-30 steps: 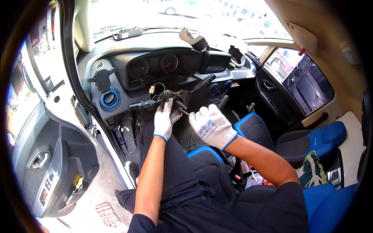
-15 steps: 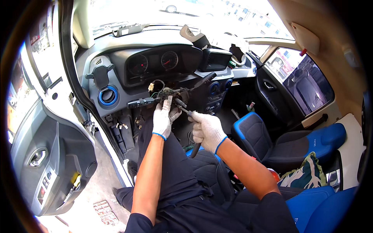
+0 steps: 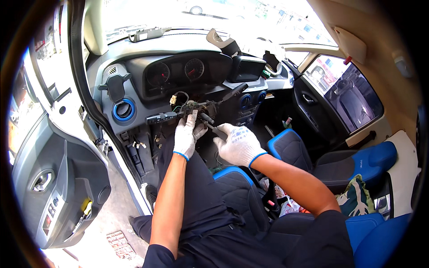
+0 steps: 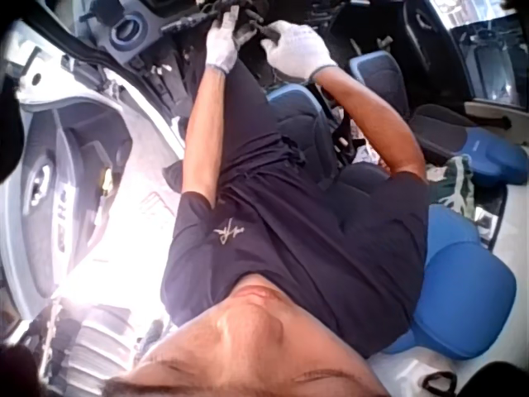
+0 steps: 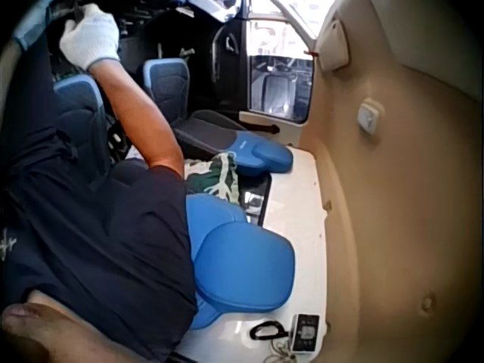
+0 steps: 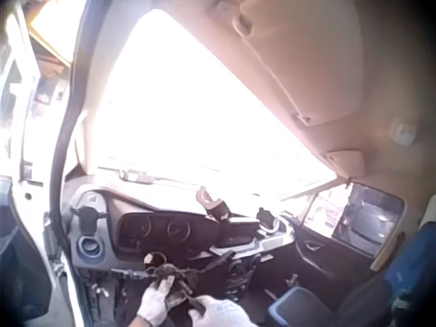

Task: The person removes the steering column cover and uses a power drill to detach the steering column assembly. They then use a screwdriver to adjust components within the exposed column area before reattaching the cover.

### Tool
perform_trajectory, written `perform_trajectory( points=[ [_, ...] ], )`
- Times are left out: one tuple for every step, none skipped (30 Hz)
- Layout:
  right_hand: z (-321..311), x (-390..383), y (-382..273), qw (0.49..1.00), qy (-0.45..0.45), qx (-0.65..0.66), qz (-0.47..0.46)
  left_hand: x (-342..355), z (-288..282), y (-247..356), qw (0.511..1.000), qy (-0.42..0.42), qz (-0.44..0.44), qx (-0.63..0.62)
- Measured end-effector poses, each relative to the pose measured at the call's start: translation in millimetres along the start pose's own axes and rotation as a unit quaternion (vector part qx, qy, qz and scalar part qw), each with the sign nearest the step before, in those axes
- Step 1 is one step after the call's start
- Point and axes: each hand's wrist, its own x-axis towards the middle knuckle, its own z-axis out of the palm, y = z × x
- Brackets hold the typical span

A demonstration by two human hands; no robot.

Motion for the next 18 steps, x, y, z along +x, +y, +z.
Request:
perform_trajectory(
  points=[
    [17, 0, 18, 0.987, 0.082, 0.137, 0.011, 0, 4, -6, 1.000, -0.011, -0.005, -0.012],
    [12, -1, 11, 0.959, 0.062, 0.263, 0.081, 0, 4, -4, 1.000, -0.014, -0.003, -0.018],
    [18, -1, 4, 0.883, 0.055, 0.429, 0.183, 1, 3, -3, 1.000, -0.018, 0.000, -0.025],
    [17, 1, 3, 0.809, 0.033, 0.539, 0.233, 1, 6, -5, 0.999, -0.016, 0.010, -0.037],
    [16, 2, 6, 0.772, 0.007, 0.588, 0.241, -1, 7, -4, 0.999, -0.015, 0.006, -0.029],
    [14, 3, 10, 0.753, -0.014, 0.611, 0.244, -2, 9, -2, 1.000, -0.015, 0.001, -0.021],
    [14, 2, 14, 0.758, -0.028, 0.604, 0.243, -4, 11, -2, 1.000, -0.015, -0.003, -0.014],
    [11, 5, 12, 0.815, -0.032, 0.536, 0.218, -3, 8, -1, 1.000, -0.008, 0.001, -0.013],
    [9, 4, 8, 0.926, -0.010, 0.350, 0.138, -2, 5, -2, 1.000, -0.001, 0.005, -0.013],
    [4, 0, 4, 0.996, 0.030, 0.072, 0.040, 0, 2, -2, 1.000, 0.005, 0.009, -0.013],
    [-1, -2, 2, 0.980, 0.066, -0.163, -0.091, 2, -3, 1, 1.000, 0.006, 0.009, -0.005],
    [-18, -4, 7, 0.915, 0.073, -0.313, -0.242, 2, -2, 1, 1.000, 0.000, 0.003, 0.000],
    [-12, 5, 25, 0.842, 0.080, -0.403, -0.350, 2, -2, 0, 1.000, -0.006, -0.004, 0.006],
    [-18, 4, 23, 0.861, 0.040, -0.394, -0.320, 0, 1, -1, 1.000, 0.006, 0.000, 0.012],
    [-24, 1, 19, 0.877, 0.000, -0.383, -0.290, -1, 4, -2, 1.000, 0.003, -0.002, 0.010],
    [-26, -1, 16, 0.898, -0.014, -0.359, -0.253, -1, 7, -2, 1.000, 0.001, -0.004, 0.007],
    [-25, -2, 12, 0.917, -0.029, -0.332, -0.220, -3, 6, -2, 1.000, 0.003, -0.004, 0.006],
    [-23, -2, 10, 0.933, -0.043, -0.304, -0.186, -2, 5, -1, 1.000, 0.003, 0.000, 0.007]
  ],
)
